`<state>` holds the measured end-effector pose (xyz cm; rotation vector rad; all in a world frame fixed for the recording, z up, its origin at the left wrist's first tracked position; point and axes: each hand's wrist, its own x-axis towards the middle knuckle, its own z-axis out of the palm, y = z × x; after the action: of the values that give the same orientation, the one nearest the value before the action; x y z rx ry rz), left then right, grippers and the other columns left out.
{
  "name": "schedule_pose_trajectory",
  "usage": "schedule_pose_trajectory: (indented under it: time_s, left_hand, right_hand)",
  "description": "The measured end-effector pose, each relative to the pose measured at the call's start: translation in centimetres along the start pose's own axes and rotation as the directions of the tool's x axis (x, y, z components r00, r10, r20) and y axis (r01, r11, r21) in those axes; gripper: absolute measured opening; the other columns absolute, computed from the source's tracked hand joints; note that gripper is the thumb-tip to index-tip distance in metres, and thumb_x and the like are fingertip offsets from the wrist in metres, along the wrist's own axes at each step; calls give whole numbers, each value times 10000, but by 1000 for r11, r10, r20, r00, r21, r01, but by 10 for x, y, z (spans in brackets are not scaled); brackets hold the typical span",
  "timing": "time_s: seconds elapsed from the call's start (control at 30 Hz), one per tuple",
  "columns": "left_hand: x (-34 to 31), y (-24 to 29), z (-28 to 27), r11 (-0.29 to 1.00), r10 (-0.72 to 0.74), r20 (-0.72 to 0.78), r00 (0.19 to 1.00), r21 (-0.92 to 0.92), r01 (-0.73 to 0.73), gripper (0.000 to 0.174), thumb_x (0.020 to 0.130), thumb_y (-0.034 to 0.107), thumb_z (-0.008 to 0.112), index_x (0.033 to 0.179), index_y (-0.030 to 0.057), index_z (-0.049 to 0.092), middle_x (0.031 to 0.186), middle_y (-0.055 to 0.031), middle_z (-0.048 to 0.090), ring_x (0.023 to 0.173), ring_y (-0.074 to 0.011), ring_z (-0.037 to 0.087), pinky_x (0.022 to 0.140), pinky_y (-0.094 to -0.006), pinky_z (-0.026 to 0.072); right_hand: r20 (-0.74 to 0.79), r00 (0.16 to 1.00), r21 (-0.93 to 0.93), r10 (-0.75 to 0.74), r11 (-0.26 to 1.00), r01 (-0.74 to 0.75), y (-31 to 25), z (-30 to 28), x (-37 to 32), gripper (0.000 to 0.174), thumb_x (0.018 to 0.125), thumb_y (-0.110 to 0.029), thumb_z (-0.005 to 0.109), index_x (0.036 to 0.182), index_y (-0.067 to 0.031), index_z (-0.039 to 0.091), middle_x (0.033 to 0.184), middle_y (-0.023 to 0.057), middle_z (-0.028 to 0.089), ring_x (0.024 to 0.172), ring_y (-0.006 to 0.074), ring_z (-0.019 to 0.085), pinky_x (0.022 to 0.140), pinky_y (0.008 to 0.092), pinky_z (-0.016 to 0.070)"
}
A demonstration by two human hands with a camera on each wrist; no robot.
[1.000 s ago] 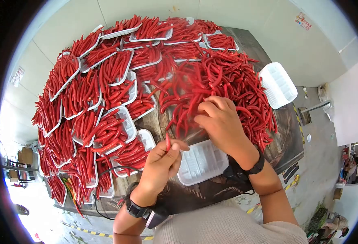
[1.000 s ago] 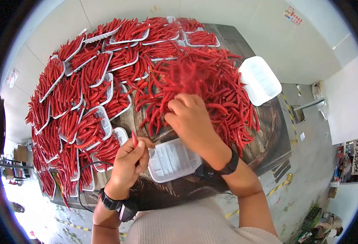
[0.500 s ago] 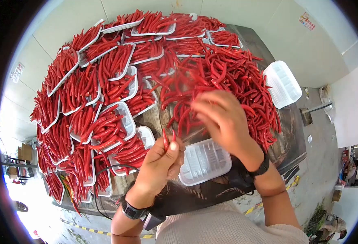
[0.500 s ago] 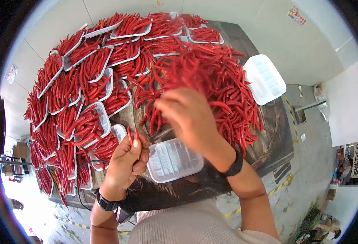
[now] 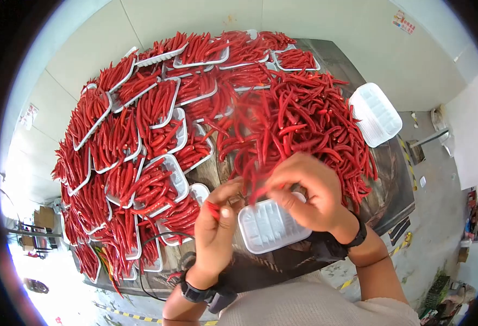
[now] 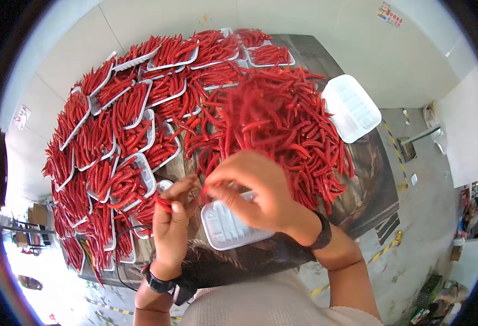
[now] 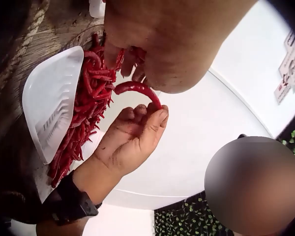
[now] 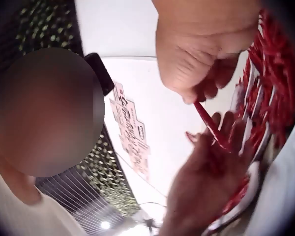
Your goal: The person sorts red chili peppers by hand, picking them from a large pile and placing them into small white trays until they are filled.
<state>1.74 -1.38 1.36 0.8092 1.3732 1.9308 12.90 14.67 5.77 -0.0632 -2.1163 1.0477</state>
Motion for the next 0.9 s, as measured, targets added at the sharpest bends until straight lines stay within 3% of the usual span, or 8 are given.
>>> schedule_pose_trajectory:
  time_s: [0.13, 0.2, 0.4, 0.47, 0.57, 0.73, 0.8, 0.9]
  left_hand:
    - [-2, 9, -6, 929, -75, 257, 964, 370, -26, 335, 1026, 225, 419, 1245, -20, 482, 1040, -108, 631, 937, -179, 624, 770, -296, 526]
    - [0, 8, -11, 945, -322, 299, 898, 46, 324, 341, 1026, 250, 421, 1225, -17, 487, 885, -78, 616, 815, -157, 617, 656, -272, 523]
    - [-1, 10, -6, 897, -398, 281, 873, -82, 435, 308, 993, 317, 480, 1098, 28, 463, 805, -76, 514, 730, -206, 590, 581, -300, 544]
    - [0, 16, -1, 829, -456, 227, 861, -244, 503, 276, 993, 299, 484, 1088, 41, 456, 802, -69, 496, 738, -214, 584, 612, -318, 556]
    - [1, 6, -10, 804, -427, 296, 854, -308, 508, 215, 1000, 257, 477, 1058, 50, 463, 796, -65, 484, 749, -225, 582, 623, -324, 555]
    - [5, -3, -22, 691, -418, 424, 803, -425, 585, 192, 1005, 251, 477, 995, 59, 475, 813, -42, 525, 858, -209, 616, 736, -356, 557]
    - [5, 4, -18, 743, -484, 340, 806, -328, 584, 225, 1016, 238, 447, 1101, 36, 497, 957, -81, 596, 977, -232, 629, 830, -396, 561]
    - [4, 10, -8, 672, -540, 255, 802, -444, 593, 291, 1023, 233, 422, 1214, 22, 484, 1117, -124, 600, 1046, -257, 623, 881, -423, 559]
  right_hand:
    - [82, 996, 232, 32, 972, -50, 4, 17, -8, 164, 820, -90, 705, 960, -20, 657, 853, 95, 652, 757, 217, 642, 660, 309, 508]
    - [146, 977, 194, 154, 964, -181, 6, 14, -8, 174, 797, -83, 749, 934, -9, 671, 861, 78, 668, 763, 179, 647, 649, 285, 501]
    - [-54, 995, -252, 87, 963, -98, 37, 2, -3, 215, 756, -142, 765, 915, -39, 662, 869, 74, 637, 752, 234, 620, 685, 333, 478]
    - [-196, 981, -641, -9, 758, -121, 57, -6, -3, 220, 779, -223, 722, 875, -43, 640, 861, 101, 610, 805, 312, 584, 723, 404, 456]
    - [-126, 989, -580, 74, 804, -134, 71, -11, -11, 193, 754, -181, 731, 853, -44, 637, 876, 103, 602, 808, 319, 578, 732, 414, 449]
    - [-213, 976, -410, -44, 911, -48, 35, -15, 3, 182, 737, -121, 743, 871, -48, 643, 862, 88, 600, 802, 306, 581, 717, 403, 456]
    - [56, 997, -221, -56, 973, 67, 16, -7, -2, 176, 751, -132, 729, 910, -72, 682, 884, 68, 642, 849, 254, 596, 735, 359, 470]
    - [364, 913, -290, -184, 909, 299, -3, 9, -12, 168, 741, -153, 623, 883, -85, 684, 906, 32, 642, 853, 222, 597, 734, 351, 477]
